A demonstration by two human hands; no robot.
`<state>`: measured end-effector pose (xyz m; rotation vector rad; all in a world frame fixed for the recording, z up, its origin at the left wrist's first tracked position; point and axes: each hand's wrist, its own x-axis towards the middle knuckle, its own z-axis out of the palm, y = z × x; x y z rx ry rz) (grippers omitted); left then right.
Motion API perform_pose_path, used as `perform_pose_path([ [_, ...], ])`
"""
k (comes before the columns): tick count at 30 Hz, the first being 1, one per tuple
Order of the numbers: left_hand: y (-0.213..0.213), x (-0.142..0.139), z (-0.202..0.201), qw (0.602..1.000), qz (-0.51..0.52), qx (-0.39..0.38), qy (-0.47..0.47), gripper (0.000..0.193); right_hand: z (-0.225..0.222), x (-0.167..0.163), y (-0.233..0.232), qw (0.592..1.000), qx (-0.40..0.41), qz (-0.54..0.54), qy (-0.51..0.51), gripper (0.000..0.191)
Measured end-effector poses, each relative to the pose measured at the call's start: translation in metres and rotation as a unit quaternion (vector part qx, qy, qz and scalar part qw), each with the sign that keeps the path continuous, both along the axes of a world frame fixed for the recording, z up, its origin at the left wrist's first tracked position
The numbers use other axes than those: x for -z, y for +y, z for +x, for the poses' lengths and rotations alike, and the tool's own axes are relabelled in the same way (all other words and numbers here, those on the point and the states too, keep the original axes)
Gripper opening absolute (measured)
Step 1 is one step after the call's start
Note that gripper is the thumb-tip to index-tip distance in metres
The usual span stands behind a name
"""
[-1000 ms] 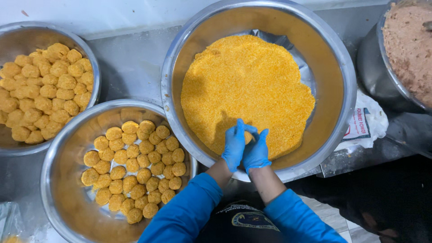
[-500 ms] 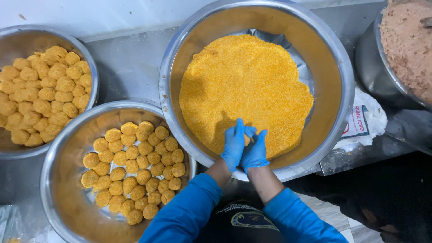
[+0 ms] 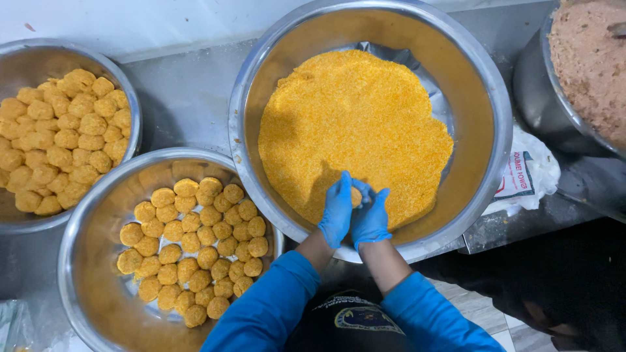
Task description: The person rolls round food balls in a large bowl of orange breadcrumb coating, pressing and turning each ball by hand so it is evenly covered, then places the coated ball into a second bowl with other finished balls. A coworker beside them scoops portions of filling and places them into the coating bowl.
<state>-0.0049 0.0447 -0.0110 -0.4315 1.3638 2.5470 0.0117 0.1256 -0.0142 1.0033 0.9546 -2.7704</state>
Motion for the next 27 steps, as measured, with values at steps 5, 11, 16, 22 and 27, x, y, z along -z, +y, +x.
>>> perform_pose_path([
  [5,-0.004,-0.020,0.014,0.801,-0.439,-0.160,0.374,0.057,-0.003,0.028,-0.001,0.983,-0.107,-0.148,-0.012,0.064],
  [11,-0.001,-0.003,-0.001,0.995,0.015,-0.080,0.058,0.061,0.003,0.016,0.004,0.914,-0.129,0.329,0.201,0.049],
  [16,-0.007,0.014,-0.002,0.979,0.185,0.013,-0.088,0.058,0.010,-0.032,0.002,0.878,-0.065,0.436,0.186,0.059],
  [22,0.002,-0.004,0.008,0.946,-0.233,-0.072,0.215,0.041,0.004,-0.014,0.001,0.987,-0.090,-0.065,-0.119,0.066],
  [27,0.002,-0.002,0.006,0.996,-0.030,-0.042,0.069,0.046,-0.007,0.022,0.016,0.950,-0.127,0.242,0.153,0.060],
])
